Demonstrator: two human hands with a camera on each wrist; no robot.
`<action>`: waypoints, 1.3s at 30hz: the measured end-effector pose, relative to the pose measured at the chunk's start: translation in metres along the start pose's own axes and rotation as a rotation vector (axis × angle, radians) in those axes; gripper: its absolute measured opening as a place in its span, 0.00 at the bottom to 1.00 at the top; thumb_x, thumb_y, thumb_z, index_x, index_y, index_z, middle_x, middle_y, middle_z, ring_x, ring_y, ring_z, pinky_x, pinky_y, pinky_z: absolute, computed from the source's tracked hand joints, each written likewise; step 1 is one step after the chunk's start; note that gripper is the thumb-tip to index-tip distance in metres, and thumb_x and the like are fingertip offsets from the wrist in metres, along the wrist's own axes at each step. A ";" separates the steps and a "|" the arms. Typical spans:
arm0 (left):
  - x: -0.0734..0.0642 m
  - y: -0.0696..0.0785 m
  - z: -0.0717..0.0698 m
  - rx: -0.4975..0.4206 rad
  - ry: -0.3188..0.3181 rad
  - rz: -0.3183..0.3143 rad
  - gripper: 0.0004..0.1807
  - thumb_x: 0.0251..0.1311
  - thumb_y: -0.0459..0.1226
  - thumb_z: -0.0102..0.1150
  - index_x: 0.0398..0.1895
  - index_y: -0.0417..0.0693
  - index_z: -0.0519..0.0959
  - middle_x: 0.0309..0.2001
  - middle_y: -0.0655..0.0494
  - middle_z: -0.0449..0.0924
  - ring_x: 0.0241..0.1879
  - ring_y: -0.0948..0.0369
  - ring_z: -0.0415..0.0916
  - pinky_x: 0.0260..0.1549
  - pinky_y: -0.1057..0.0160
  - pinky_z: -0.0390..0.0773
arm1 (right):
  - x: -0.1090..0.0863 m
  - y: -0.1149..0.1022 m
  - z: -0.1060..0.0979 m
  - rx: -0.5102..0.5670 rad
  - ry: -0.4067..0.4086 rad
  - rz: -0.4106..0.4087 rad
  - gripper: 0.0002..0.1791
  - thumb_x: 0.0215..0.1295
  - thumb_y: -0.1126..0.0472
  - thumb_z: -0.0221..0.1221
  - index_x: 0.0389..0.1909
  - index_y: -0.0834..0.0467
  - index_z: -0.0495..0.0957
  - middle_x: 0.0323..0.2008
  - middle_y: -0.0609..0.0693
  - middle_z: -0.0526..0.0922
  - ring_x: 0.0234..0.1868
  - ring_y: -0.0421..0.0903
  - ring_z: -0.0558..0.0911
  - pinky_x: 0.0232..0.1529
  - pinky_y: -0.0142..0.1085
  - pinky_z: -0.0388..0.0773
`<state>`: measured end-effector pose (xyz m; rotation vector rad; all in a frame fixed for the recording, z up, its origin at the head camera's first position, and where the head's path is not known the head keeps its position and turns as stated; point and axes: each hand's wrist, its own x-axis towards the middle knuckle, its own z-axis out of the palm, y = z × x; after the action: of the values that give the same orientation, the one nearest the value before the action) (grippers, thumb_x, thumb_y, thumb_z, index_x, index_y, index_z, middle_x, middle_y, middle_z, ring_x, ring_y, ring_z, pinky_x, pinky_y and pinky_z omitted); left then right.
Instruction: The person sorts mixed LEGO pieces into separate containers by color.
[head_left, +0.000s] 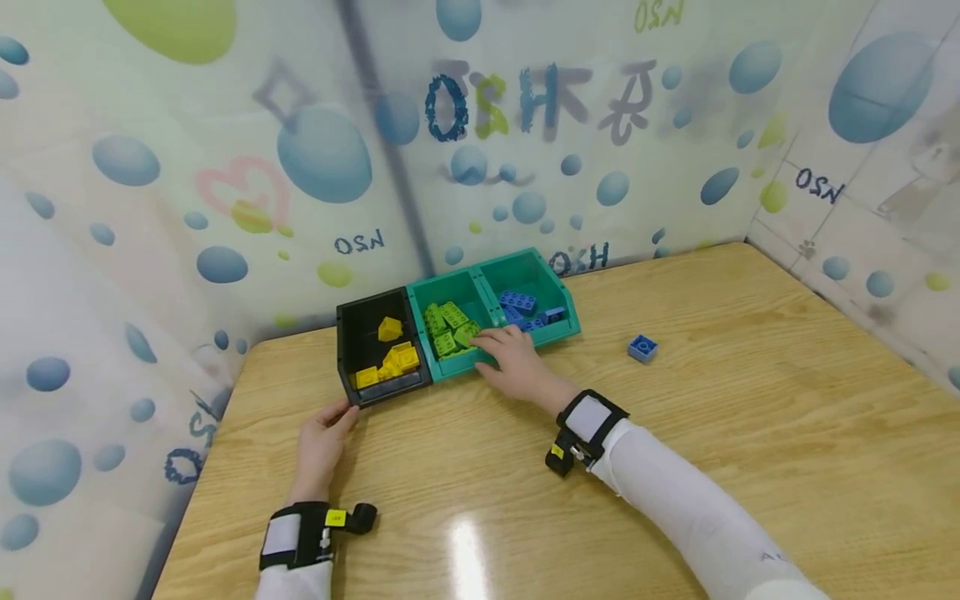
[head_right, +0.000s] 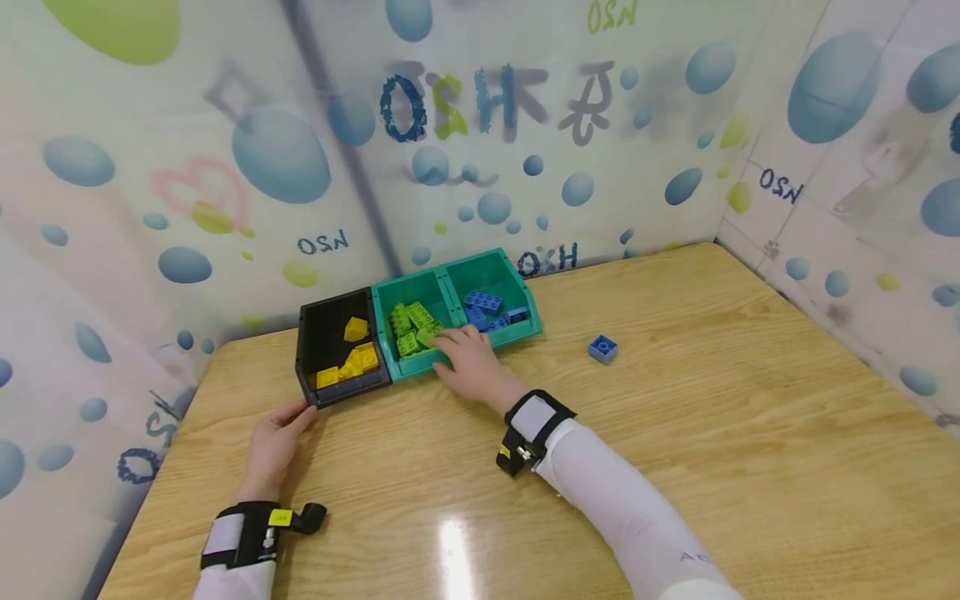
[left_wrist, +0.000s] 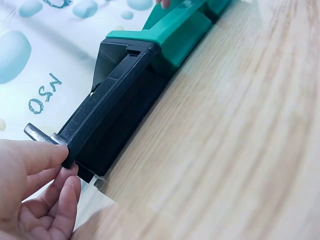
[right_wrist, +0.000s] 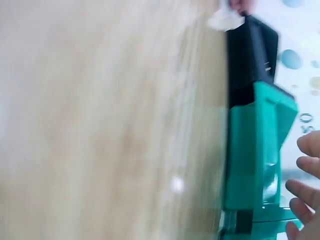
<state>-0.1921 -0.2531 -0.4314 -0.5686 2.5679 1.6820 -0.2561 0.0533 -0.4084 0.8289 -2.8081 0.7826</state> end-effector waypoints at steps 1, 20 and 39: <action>0.000 0.000 0.000 -0.003 -0.001 0.000 0.24 0.69 0.40 0.48 0.64 0.37 0.68 0.63 0.38 0.68 0.61 0.50 0.63 0.59 0.53 0.63 | -0.004 0.001 0.000 0.059 0.030 -0.004 0.21 0.67 0.57 0.55 0.59 0.58 0.73 0.61 0.57 0.72 0.59 0.56 0.66 0.59 0.54 0.60; -0.002 -0.001 -0.002 0.002 -0.005 -0.005 0.26 0.69 0.42 0.49 0.65 0.38 0.67 0.64 0.39 0.66 0.63 0.50 0.61 0.60 0.53 0.61 | -0.063 0.041 -0.007 0.571 0.083 0.230 0.12 0.70 0.64 0.51 0.44 0.67 0.79 0.35 0.57 0.82 0.35 0.43 0.75 0.39 0.32 0.73; -0.001 0.000 -0.002 -0.008 0.000 0.001 0.25 0.69 0.41 0.48 0.64 0.38 0.68 0.64 0.40 0.66 0.64 0.50 0.61 0.61 0.52 0.60 | -0.102 0.107 -0.043 0.181 0.573 0.186 0.05 0.58 0.72 0.59 0.35 0.68 0.81 0.37 0.64 0.82 0.43 0.60 0.75 0.47 0.51 0.67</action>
<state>-0.1905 -0.2542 -0.4307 -0.5682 2.5628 1.6937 -0.2287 0.2007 -0.4440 0.2891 -2.3393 1.1063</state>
